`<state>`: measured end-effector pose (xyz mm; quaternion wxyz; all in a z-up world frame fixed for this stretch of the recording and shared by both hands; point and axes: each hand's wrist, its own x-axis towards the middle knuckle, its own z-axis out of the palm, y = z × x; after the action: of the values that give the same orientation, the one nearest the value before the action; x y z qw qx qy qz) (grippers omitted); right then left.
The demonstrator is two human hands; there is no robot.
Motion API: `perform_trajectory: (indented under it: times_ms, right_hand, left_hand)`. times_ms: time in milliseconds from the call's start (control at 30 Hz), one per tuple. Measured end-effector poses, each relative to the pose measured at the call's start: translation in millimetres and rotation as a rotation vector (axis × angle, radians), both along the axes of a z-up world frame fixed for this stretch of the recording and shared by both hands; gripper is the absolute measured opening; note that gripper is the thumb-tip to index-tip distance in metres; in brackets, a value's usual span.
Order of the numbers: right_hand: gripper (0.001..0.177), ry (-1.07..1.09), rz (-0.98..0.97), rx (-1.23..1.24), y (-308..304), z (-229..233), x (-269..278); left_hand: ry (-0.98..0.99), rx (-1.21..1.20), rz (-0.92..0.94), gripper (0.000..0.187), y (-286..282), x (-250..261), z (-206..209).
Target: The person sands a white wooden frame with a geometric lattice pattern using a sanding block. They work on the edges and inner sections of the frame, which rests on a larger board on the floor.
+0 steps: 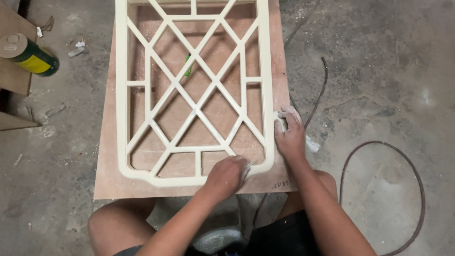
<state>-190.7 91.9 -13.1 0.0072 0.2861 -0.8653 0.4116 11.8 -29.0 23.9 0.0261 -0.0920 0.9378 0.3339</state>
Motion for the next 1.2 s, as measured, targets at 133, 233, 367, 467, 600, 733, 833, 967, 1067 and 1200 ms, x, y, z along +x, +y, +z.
perform_trajectory:
  times_ms: [133,233,367,467,600,733,833,967,1067,1200]
  right_hand:
    - [0.020,-0.012,0.000,-0.012,-3.1,3.3,-0.6]
    - [0.020,0.013,-0.009,0.019,0.6,-0.3,0.3]
    - [0.019,0.004,0.011,-0.013,-1.0,9.6,2.8]
    - [0.019,0.002,0.010,-0.008,1.3,6.3,3.4]
    - [0.018,0.033,0.014,-0.013,-0.3,1.2,0.3]
    - [0.019,0.034,0.006,-0.017,-1.4,2.4,-0.3]
    - [0.021,-0.004,0.003,0.012,-0.4,3.6,2.6]
    - [0.020,0.023,0.002,0.014,0.8,-2.8,-1.1]
    - [0.019,0.031,0.016,0.013,2.9,-8.5,1.5]
    - [0.017,0.049,0.017,-0.011,0.8,-10.9,-3.3]
  left_hand:
    - [-0.271,0.090,0.050,0.012,-33.9,19.6,50.9]
    - [-0.282,0.043,0.098,0.024,-35.6,12.6,63.6]
    - [-0.333,0.043,0.164,0.033,-12.4,8.0,32.1]
    - [-0.310,0.001,0.185,0.032,-10.6,11.0,30.0]
    - [-0.115,-0.079,0.189,0.025,-3.7,11.1,23.4]
    - [-0.229,-0.090,0.207,0.025,-3.3,10.2,23.5]
    - [-0.186,-0.091,0.229,0.026,2.3,5.9,23.1]
    - [-0.254,-0.069,0.229,0.032,-3.2,8.3,23.7]
    - [-0.262,-0.049,0.262,0.034,1.1,5.1,19.8]
    - [-0.297,-0.022,0.298,0.039,-9.4,13.6,36.1]
